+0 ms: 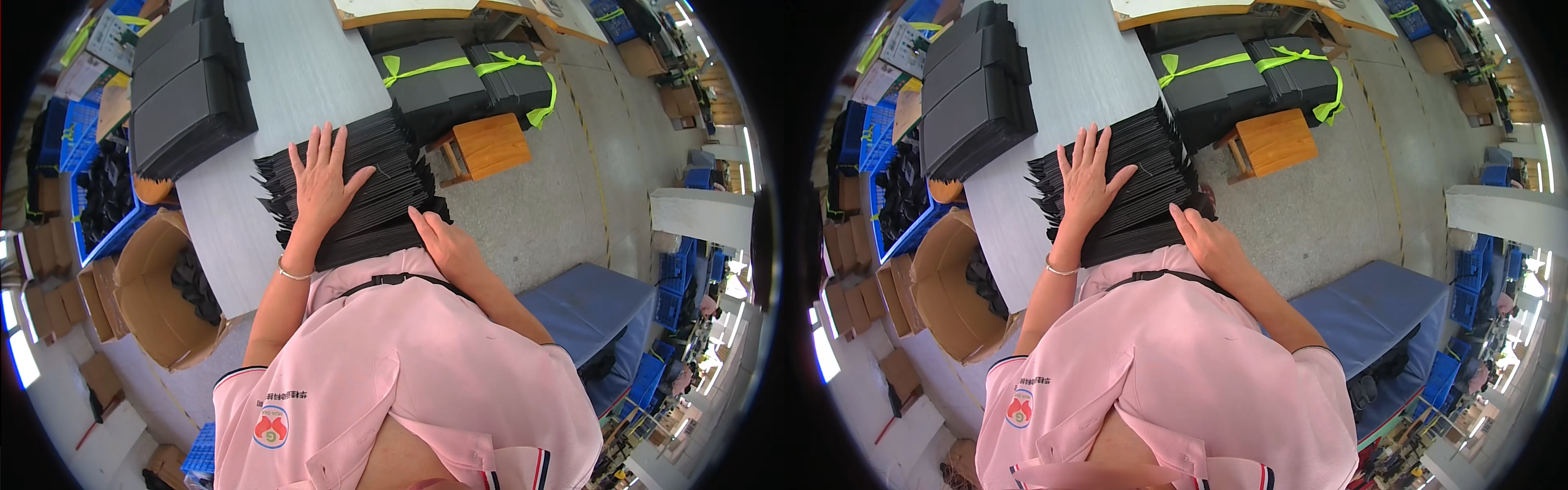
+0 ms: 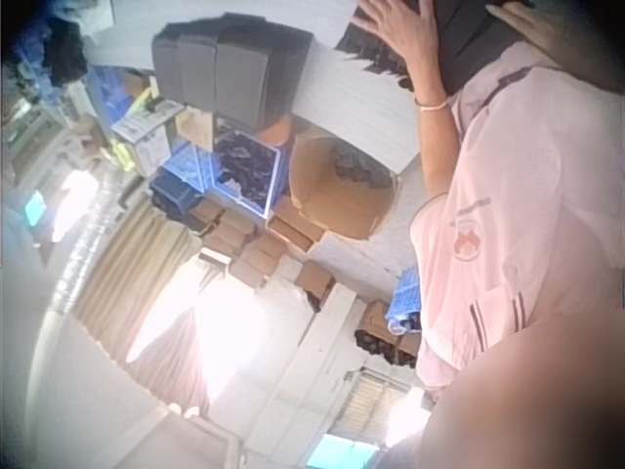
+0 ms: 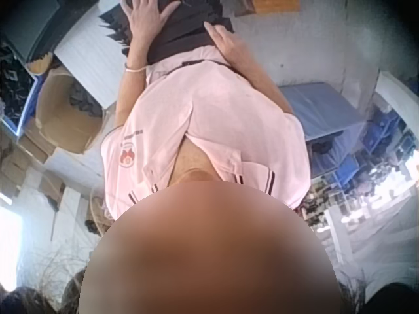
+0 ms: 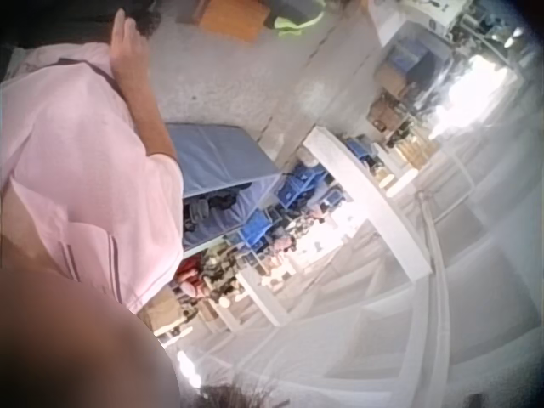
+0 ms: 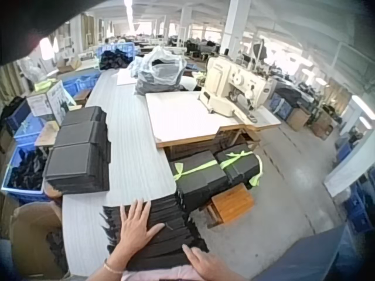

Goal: Stack and organize black accordion-style filter components on a factory workbench.

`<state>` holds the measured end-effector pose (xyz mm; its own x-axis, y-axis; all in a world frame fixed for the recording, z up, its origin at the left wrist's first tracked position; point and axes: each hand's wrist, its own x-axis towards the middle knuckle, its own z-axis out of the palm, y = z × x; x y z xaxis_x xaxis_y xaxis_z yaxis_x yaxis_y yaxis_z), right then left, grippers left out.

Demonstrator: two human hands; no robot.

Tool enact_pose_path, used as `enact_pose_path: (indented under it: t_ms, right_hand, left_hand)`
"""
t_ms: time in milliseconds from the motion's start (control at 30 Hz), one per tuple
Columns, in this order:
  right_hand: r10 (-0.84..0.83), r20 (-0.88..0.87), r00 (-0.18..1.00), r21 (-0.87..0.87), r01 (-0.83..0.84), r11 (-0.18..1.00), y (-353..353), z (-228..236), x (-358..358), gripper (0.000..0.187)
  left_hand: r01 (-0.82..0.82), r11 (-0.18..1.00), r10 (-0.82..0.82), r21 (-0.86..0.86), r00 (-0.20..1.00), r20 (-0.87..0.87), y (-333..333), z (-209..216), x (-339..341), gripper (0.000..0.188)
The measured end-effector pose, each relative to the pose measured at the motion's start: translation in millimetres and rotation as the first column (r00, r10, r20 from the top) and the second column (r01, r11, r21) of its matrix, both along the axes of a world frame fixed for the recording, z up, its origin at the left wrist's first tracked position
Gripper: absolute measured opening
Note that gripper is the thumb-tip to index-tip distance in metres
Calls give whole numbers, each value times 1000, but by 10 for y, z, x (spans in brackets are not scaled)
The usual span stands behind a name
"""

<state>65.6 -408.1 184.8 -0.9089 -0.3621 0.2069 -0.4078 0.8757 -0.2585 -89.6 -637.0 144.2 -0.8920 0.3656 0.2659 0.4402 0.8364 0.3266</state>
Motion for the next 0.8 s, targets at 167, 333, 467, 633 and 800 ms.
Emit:
enact_pose_path:
  t_ms: [167, 333, 467, 633, 800]
  right_hand:
    - [-7, 18, 1000, 83, 5, 997, -20, -39, -29, 57]
    - [16, 0, 1000, 73, -16, 997, -4, -51, -23, 52]
    - [-1, -30, 1000, -39, -1, 999, 19, -124, -2, 44]
    - [-37, 4, 999, -69, 37, 997, 17, -121, 4, 41]
    - [-14, -11, 1000, -19, 13, 1000, 29, -158, 20, 40]
  left_hand:
    - [-3, 1000, 3, -7, 1000, 0, 2, 2, 9, 85]
    - [-14, 1000, 14, -27, 999, 36, 1, 20, 11, 83]
    - [0, 1000, 0, 6, 1000, 5, 4, 6, 0, 85]
    - [-3, 1000, 3, 3, 1000, 3, 0, 0, -3, 84]
    - [-2, 1000, 2, 4, 1000, 5, -2, -3, 2, 84]
